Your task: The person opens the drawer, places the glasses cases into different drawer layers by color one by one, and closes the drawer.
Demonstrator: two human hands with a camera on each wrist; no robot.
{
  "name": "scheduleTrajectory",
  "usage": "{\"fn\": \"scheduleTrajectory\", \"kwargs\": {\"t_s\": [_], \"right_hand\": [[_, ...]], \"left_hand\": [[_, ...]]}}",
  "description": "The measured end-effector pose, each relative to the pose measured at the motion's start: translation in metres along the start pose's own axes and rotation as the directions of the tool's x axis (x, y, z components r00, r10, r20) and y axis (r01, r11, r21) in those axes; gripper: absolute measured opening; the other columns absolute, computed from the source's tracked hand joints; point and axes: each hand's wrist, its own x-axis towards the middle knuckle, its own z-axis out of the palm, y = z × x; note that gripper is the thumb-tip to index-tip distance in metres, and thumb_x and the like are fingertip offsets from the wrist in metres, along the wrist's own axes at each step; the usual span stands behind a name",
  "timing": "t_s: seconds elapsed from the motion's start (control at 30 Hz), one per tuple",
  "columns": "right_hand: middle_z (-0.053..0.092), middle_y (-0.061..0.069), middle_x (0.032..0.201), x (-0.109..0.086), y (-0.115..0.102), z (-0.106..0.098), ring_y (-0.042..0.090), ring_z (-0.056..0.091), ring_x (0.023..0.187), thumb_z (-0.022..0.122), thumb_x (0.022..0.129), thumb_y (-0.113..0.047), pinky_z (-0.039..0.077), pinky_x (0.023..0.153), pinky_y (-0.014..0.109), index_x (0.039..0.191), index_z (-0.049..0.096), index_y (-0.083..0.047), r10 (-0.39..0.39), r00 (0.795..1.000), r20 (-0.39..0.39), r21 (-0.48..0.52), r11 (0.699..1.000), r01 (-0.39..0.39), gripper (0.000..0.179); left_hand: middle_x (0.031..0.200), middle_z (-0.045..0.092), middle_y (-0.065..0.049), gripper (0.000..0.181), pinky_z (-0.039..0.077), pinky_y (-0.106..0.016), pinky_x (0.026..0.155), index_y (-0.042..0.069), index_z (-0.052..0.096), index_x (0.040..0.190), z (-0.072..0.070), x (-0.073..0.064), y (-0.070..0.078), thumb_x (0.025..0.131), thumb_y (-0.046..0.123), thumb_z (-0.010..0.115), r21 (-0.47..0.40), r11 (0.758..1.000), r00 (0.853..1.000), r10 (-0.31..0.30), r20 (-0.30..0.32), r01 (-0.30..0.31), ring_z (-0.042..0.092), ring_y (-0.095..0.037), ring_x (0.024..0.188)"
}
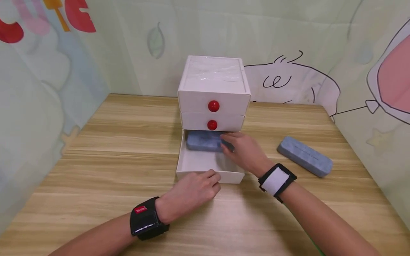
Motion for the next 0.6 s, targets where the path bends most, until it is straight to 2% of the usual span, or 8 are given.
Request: {"fn": "scheduleTrajectory", "kwargs": {"t_s": [0.2, 0.3, 0.4, 0.6], "right_hand": [[0.075, 0.016, 0.116, -0.021, 0.014, -0.012, 0.033, 0.073, 0.105, 0.074, 0.093, -0.016, 0.060, 0.089, 0.050, 0.119, 0.074, -0.001, 0.017, 0.989, -0.144, 0.004, 1.000, -0.017, 0.029], [0.075, 0.017, 0.113, -0.033, 0.026, -0.014, 0.034, 0.072, 0.103, 0.074, 0.092, -0.013, 0.060, 0.085, 0.050, 0.116, 0.075, 0.001, 0.019, 0.982, -0.185, -0.009, 1.000, -0.021, 0.028], [0.074, 0.018, 0.114, -0.045, 0.042, -0.016, 0.035, 0.071, 0.104, 0.073, 0.092, -0.012, 0.060, 0.084, 0.051, 0.117, 0.073, 0.002, 0.039, 0.980, -0.195, -0.014, 0.999, -0.043, 0.029], [0.064, 0.026, 0.124, -0.069, 0.072, -0.025, 0.041, 0.065, 0.107, 0.071, 0.094, -0.013, 0.056, 0.084, 0.056, 0.128, 0.066, 0.005, 0.172, 0.975, -0.139, -0.008, 0.985, -0.174, 0.039]], "left_hand": [[0.092, 0.064, 0.009, 0.017, 0.056, -0.019, 0.068, 0.028, 0.077, 0.090, 0.000, 0.000, -0.002, 0.095, 0.014, 0.067, -0.002, 1.000, 1.000, -0.001, 0.005, 0.001, 0.062, -0.008, 0.089], [0.093, 0.065, 0.008, 0.018, 0.056, -0.019, 0.069, 0.028, 0.077, 0.091, 0.000, -0.001, -0.002, 0.095, 0.013, 0.068, -0.002, 1.000, 1.000, 0.004, 0.016, -0.004, 0.062, -0.007, 0.090], [0.094, 0.065, 0.008, 0.018, 0.056, -0.018, 0.070, 0.027, 0.077, 0.092, 0.000, -0.001, -0.002, 0.095, 0.012, 0.069, -0.005, 1.000, 1.000, 0.007, 0.023, -0.006, 0.063, -0.007, 0.091], [0.093, 0.064, 0.008, 0.018, 0.055, -0.017, 0.068, 0.028, 0.076, 0.090, 0.000, 0.000, -0.001, 0.094, 0.011, 0.069, -0.006, 1.000, 1.000, 0.001, 0.010, -0.001, 0.062, -0.006, 0.089]]}}
